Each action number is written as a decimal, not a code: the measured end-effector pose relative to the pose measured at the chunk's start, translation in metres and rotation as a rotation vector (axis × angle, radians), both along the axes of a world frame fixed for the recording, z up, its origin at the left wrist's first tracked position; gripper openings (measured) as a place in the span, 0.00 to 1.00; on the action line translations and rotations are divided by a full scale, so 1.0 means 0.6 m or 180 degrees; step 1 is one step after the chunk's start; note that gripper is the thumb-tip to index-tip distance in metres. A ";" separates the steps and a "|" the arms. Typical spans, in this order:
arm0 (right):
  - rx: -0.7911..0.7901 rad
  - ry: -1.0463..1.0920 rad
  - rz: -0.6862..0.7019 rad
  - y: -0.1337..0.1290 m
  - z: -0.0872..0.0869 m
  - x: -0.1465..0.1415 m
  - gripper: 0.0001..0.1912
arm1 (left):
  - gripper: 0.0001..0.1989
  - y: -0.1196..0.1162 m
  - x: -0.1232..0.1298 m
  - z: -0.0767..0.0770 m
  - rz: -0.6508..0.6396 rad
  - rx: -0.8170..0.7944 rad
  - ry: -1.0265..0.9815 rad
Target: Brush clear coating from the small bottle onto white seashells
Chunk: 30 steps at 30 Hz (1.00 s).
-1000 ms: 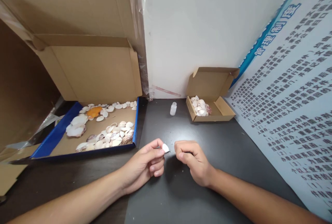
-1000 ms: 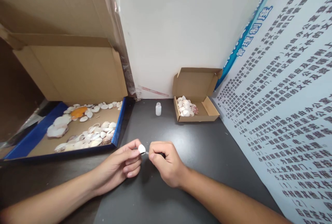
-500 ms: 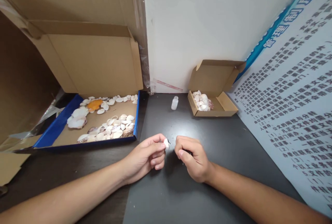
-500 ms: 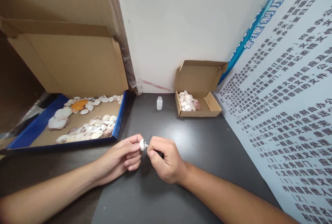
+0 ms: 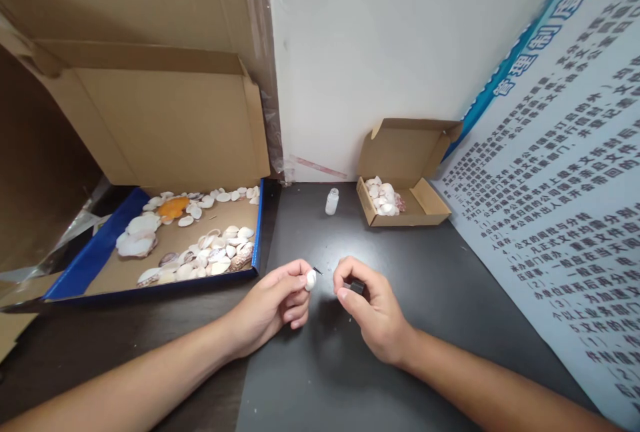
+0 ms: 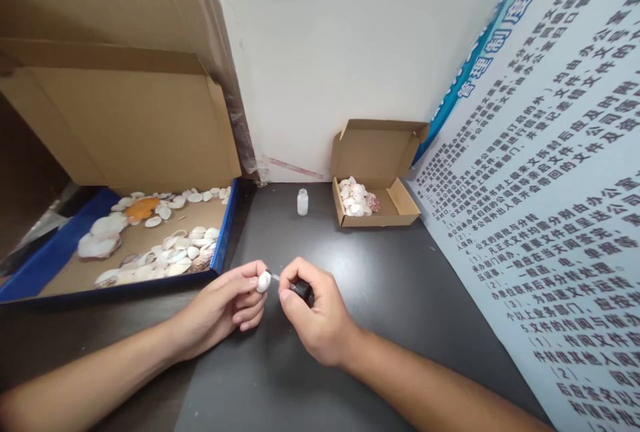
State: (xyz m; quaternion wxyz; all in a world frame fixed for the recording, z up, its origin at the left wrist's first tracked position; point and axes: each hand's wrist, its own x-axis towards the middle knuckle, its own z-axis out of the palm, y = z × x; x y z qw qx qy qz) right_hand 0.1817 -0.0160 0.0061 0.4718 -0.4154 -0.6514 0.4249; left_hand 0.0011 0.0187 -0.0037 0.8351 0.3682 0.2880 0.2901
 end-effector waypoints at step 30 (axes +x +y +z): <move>-0.0497 -0.0028 0.0703 -0.040 -0.012 0.028 0.05 | 0.10 -0.002 -0.004 -0.002 -0.0240 0.0415 0.0163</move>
